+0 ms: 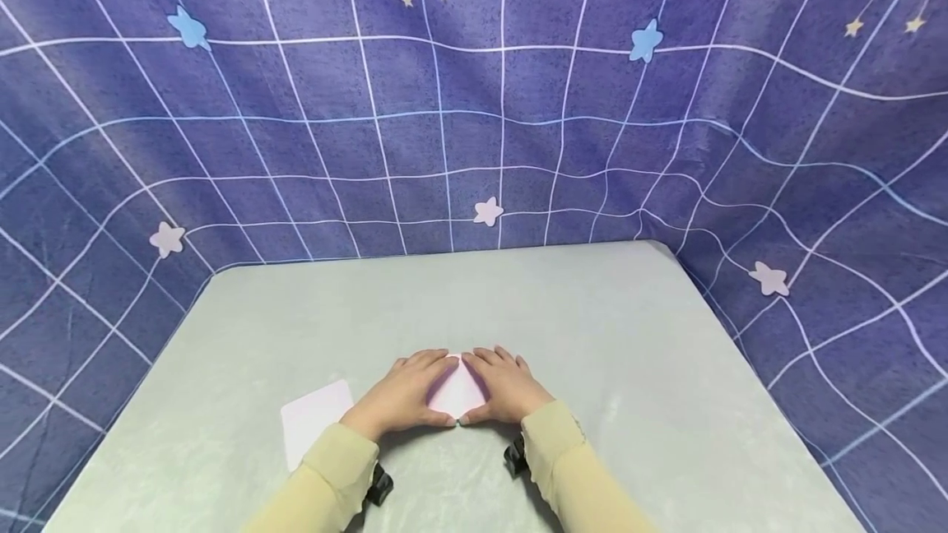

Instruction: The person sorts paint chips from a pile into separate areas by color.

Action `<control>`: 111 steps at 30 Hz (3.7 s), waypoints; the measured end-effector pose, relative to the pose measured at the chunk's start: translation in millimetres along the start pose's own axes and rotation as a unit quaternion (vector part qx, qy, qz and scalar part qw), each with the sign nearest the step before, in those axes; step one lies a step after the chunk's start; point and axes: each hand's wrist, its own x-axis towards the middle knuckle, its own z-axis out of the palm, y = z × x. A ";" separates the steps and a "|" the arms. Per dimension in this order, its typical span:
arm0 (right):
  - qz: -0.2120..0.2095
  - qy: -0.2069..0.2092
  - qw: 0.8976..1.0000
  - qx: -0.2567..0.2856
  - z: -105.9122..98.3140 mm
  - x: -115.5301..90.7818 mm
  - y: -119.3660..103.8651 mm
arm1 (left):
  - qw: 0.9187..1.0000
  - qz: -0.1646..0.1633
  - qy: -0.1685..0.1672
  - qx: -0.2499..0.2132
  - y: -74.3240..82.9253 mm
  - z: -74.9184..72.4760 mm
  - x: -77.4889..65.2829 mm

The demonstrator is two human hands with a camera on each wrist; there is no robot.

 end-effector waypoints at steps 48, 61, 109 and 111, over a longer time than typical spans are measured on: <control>-0.097 -0.049 0.993 -0.054 32.2 67.4 -94.7 | 0.995 -0.079 0.062 0.016 -63.7 -31.9 -103.1; -0.147 -0.072 0.981 -0.105 46.6 91.5 -137.9 | 0.987 -0.127 0.097 0.010 -82.7 -35.3 -152.3; -0.139 -0.047 0.989 -0.013 26.9 78.1 -113.3 | 0.980 -0.193 0.041 -0.013 -82.6 -42.3 -157.4; -0.122 -0.036 0.992 -0.004 17.4 70.7 -97.1 | 0.981 -0.188 0.041 -0.011 -78.7 -46.3 -148.7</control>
